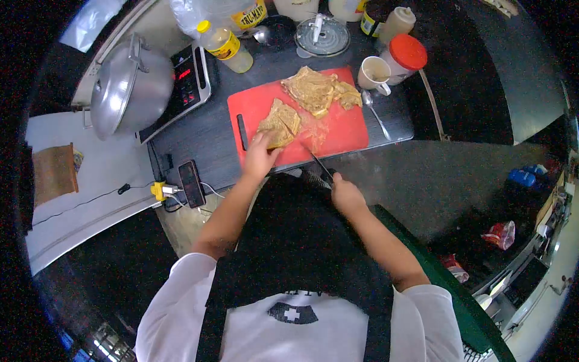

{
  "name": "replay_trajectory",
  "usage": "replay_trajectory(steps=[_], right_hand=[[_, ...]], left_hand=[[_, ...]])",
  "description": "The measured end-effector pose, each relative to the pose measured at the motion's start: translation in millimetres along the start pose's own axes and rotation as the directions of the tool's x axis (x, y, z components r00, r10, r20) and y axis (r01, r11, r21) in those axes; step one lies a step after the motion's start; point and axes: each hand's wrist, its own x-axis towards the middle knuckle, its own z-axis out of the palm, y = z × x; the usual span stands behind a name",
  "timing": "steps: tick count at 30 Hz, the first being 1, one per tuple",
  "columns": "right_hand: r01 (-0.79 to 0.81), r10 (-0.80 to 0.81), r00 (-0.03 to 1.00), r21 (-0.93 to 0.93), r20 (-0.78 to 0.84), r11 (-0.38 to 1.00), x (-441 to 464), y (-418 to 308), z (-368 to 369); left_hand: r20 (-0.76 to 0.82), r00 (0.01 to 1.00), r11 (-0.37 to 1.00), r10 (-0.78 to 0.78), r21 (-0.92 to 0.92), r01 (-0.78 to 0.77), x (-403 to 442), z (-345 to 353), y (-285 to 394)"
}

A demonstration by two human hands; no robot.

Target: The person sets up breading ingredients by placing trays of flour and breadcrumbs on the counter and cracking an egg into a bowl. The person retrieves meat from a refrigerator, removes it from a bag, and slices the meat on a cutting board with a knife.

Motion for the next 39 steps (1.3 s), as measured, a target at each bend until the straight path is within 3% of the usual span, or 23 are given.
replay_trajectory(steps=[3,7,13,19,24,31,36,39], right_hand=[[0.131,-0.116,0.981,0.087,-0.158,0.988,-1,-26,-8],[0.196,-0.173,0.969,0.117,-0.178,0.974,22,-59,11],[0.085,-0.071,0.975,0.061,-0.21,0.994,34,-82,37],[-0.039,0.044,0.992,0.045,-0.12,0.998,32,-96,30],[-0.045,0.049,0.993,0.043,-0.104,0.998,49,-97,40],[-0.103,0.107,0.991,0.046,-0.081,0.994,28,-97,36],[-0.042,0.052,0.987,0.072,-0.15,0.997,53,-98,43],[-0.052,0.06,0.989,0.057,-0.135,0.997,41,-89,46]], left_hand=[[0.03,1.0,0.997,0.007,0.071,-0.009,-9,1,-8],[0.07,0.996,0.991,0.049,0.123,-0.058,-7,-2,-15],[0.121,0.989,0.98,0.089,0.168,-0.109,0,-3,-19],[0.15,0.985,0.982,0.082,0.157,-0.105,4,-7,-17],[0.111,0.983,0.966,0.146,0.199,-0.166,6,-1,-23],[0.145,0.982,0.979,0.118,0.151,-0.14,8,-4,-22],[0.123,0.979,0.969,0.164,0.168,-0.183,5,0,-25],[0.222,0.967,0.972,0.124,0.169,-0.163,8,-2,-27]])
